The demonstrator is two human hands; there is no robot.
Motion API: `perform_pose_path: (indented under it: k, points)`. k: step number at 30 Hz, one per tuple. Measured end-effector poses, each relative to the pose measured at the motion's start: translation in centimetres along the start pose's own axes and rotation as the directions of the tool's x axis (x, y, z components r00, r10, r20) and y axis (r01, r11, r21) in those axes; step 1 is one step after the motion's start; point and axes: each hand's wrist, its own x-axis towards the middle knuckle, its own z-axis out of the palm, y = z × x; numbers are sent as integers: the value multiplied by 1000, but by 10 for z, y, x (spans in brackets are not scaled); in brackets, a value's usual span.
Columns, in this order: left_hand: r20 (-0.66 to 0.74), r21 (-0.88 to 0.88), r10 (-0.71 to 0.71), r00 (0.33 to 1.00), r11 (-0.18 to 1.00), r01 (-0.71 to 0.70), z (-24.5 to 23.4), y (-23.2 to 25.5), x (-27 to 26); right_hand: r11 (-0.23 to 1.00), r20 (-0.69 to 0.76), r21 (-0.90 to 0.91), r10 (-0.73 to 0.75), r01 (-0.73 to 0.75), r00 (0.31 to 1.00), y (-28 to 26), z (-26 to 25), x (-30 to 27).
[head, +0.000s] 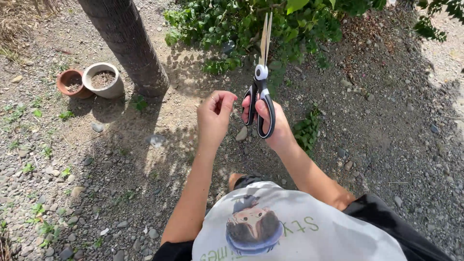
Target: Pruning and trimming leaves and branches of a bush with gardening shears.
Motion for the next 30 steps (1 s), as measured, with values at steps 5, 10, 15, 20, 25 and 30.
perform_pose_path:
  k: [5, 10, 15, 20, 25, 30]
  points:
    - [203, -8, -60, 977, 998, 63, 22, -8, 26, 996, -109, 4, -92, 93, 990, -8, 4, -4]
    - [451, -78, 108, 886, 994, -81, 58, -17, 71, 910, -316, -117, -413, 397, 854, -10, -26, 7]
    - [545, -95, 117, 830, 992, -77, 93, -19, 143, 924, -448, -109, -375, 367, 811, -17, -82, 45]
    - [552, -187, 207, 808, 975, -122, 118, -16, 227, 913, -493, -130, -398, 387, 774, -32, -110, 104]
    - [506, -210, 291, 812, 955, -211, 139, -5, 282, 935, -544, -111, -342, 338, 767, -57, -145, 169]
    - [569, -239, 276, 775, 957, -165, 162, -38, 316, 938, -525, -339, -251, 71, 813, -62, -195, 217]
